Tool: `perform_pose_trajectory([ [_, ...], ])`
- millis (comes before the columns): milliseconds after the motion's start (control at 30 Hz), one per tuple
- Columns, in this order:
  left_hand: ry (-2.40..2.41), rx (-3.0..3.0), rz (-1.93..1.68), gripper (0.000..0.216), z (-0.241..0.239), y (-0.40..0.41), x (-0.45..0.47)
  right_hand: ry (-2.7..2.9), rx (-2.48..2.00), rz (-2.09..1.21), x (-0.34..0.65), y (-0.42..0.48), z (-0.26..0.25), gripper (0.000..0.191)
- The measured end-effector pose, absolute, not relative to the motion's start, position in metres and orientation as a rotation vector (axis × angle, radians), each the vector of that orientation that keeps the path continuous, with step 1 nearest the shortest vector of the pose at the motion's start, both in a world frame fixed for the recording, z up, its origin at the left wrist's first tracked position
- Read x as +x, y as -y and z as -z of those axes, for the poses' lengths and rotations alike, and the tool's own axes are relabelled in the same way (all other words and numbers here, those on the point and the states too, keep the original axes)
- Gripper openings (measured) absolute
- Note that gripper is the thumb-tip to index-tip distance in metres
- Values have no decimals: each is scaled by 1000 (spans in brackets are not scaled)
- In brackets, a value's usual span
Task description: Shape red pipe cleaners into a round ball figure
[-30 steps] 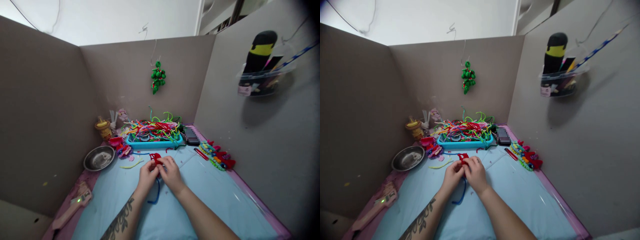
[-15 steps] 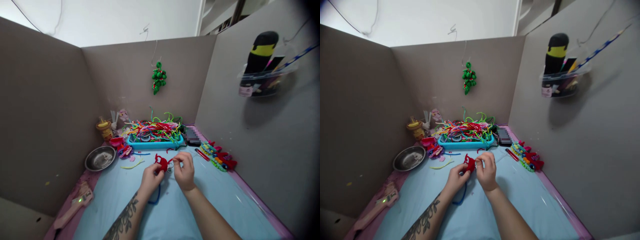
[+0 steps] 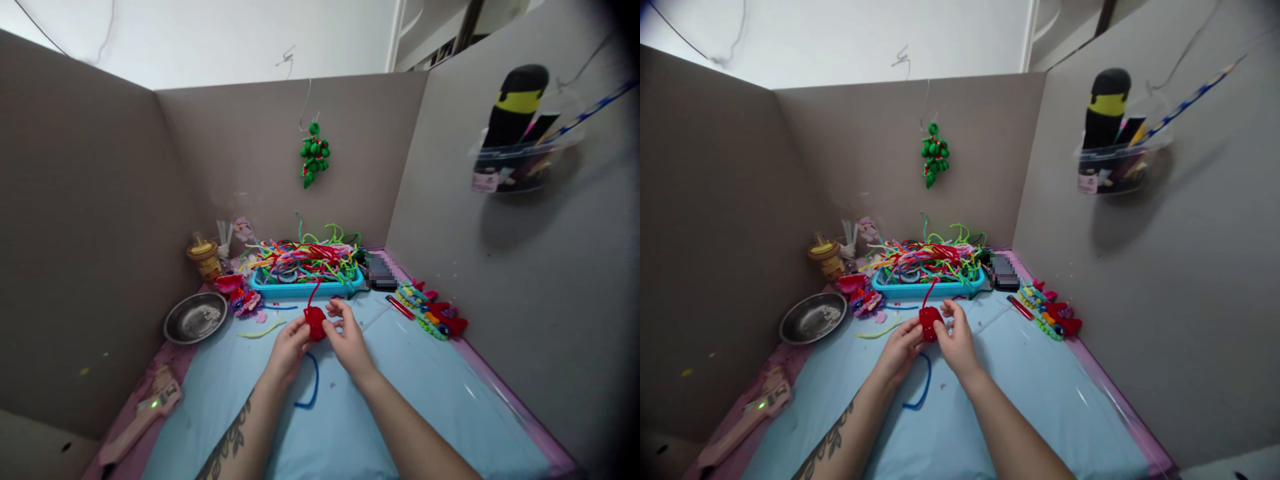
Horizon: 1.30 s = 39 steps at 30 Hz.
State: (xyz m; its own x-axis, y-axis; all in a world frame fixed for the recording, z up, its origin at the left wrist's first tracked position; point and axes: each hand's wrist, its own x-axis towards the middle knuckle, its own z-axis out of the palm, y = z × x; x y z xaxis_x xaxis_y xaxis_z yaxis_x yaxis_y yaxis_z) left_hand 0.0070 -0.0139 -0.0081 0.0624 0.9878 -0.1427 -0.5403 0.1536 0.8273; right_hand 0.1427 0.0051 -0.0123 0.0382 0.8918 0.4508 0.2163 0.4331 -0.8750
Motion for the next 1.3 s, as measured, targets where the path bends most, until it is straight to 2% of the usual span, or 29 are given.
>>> perform_pose_trajectory([
  [133, -826, 562, -1329, 39, 10, 13, 6, 1593, -1020, -698, 144, -3, 7, 20],
  [467, -768, 542, -1360, 29, 7, 15, 7, 1714, -963, -627, 140, 1, 4, 9],
  [633, -794, 620, -1437, 24, 5, 16, 10, 1561, -1058, -809, 135, 5, 5, 3],
  [833, -914, 777, -1582, 22, 9, 13, 13, 1509, -1161, -909, 136, 3, 5, 15],
  [1133, -963, 922, -1604, 23, 14, 11, 12, 1165, -1075, -1514, 135, -2, 8, 20],
  [1200, -945, 911, -1609, 23, 13, 11, 13, 1184, -1065, -1450, 135, -1, 7, 20],
  [1300, -888, 818, -1624, 29, 11, 13, 15, 1335, -1100, -1049, 136, 2, 6, 16],
])
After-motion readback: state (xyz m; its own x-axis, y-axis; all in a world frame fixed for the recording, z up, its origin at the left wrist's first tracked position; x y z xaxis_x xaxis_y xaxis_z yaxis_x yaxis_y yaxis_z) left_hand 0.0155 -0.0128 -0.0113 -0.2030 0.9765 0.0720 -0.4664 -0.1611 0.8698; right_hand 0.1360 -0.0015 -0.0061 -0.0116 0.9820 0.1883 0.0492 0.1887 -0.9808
